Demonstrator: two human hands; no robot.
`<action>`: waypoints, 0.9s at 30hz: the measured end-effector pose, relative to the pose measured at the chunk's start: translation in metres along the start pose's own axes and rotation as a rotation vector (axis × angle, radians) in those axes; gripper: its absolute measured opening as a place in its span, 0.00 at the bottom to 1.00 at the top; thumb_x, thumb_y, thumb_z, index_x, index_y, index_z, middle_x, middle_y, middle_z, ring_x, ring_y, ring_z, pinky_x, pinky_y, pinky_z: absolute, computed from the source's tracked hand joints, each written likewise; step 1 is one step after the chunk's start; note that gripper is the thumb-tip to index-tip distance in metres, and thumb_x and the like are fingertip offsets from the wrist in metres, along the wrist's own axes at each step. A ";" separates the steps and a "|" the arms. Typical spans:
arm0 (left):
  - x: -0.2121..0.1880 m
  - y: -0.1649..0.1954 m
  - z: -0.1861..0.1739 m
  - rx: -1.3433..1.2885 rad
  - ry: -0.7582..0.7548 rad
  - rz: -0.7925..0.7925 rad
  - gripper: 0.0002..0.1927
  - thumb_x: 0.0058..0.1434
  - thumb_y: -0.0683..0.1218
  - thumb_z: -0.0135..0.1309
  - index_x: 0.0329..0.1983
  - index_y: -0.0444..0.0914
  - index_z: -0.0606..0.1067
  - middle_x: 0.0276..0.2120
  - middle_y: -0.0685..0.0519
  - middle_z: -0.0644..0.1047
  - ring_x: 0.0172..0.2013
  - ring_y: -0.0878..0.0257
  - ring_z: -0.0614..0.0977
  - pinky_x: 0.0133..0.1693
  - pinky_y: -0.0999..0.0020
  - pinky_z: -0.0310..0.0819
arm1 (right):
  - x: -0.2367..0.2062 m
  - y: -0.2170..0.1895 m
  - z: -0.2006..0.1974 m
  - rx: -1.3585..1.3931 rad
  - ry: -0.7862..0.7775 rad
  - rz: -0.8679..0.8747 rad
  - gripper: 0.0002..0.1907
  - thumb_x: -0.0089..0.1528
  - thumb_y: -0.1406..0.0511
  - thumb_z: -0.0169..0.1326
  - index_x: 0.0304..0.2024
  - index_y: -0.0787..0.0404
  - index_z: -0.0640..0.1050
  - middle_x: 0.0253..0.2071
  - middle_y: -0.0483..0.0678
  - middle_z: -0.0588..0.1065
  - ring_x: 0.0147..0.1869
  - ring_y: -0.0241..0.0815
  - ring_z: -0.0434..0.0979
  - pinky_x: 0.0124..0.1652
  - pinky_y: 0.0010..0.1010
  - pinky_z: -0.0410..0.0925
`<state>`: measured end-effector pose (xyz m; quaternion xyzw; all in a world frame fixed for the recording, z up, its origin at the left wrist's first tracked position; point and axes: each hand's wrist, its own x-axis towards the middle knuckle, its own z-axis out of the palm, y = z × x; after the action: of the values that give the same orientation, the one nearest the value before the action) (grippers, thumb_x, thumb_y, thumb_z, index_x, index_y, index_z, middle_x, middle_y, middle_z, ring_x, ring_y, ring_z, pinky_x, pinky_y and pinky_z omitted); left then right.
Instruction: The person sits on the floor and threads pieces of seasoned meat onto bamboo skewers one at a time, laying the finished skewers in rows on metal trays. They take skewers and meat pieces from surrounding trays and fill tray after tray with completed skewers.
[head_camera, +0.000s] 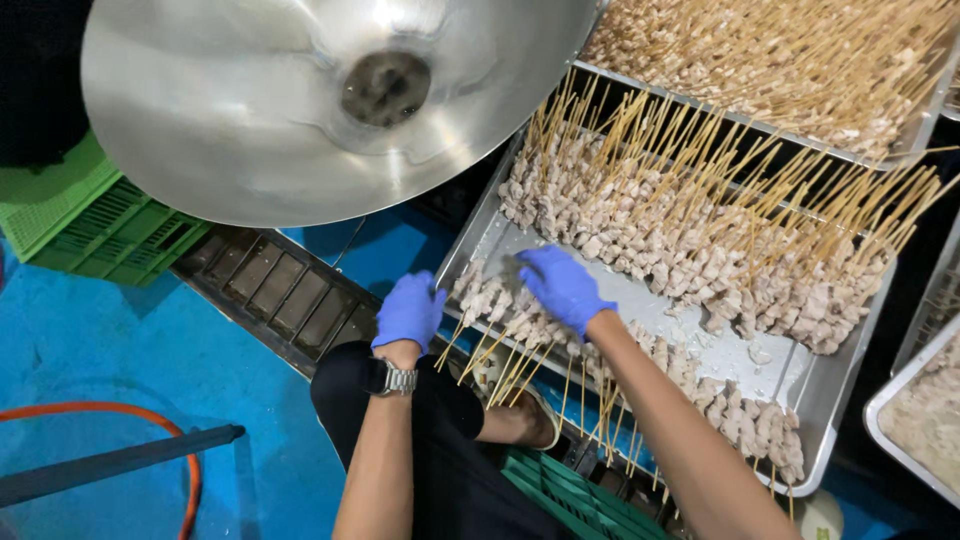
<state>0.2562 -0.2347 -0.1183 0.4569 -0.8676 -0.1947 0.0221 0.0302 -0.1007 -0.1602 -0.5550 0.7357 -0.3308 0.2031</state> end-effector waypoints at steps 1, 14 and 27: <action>-0.001 0.008 0.000 -0.047 0.065 0.119 0.12 0.62 0.51 0.57 0.44 0.40 0.78 0.41 0.42 0.77 0.42 0.41 0.79 0.44 0.50 0.75 | -0.003 0.008 -0.007 -0.019 -0.024 0.053 0.18 0.66 0.59 0.50 0.55 0.57 0.77 0.47 0.58 0.76 0.51 0.59 0.76 0.52 0.45 0.69; -0.014 0.082 0.072 0.092 0.077 0.587 0.20 0.46 0.59 0.65 0.29 0.38 0.79 0.34 0.43 0.76 0.39 0.43 0.79 0.37 0.50 0.73 | -0.067 0.033 -0.028 -0.085 -0.111 0.226 0.15 0.64 0.60 0.51 0.50 0.58 0.80 0.44 0.58 0.77 0.49 0.62 0.77 0.49 0.48 0.69; -0.030 0.120 0.049 0.086 -0.407 0.305 0.18 0.61 0.60 0.53 0.38 0.42 0.82 0.34 0.43 0.81 0.37 0.45 0.83 0.40 0.51 0.77 | -0.053 0.044 -0.012 0.029 0.066 0.175 0.20 0.63 0.62 0.50 0.58 0.58 0.76 0.44 0.60 0.75 0.48 0.62 0.76 0.49 0.46 0.69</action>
<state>0.1688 -0.1348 -0.1160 0.2727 -0.9206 -0.2399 -0.1433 0.0077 -0.0400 -0.1866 -0.4744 0.7828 -0.3405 0.2151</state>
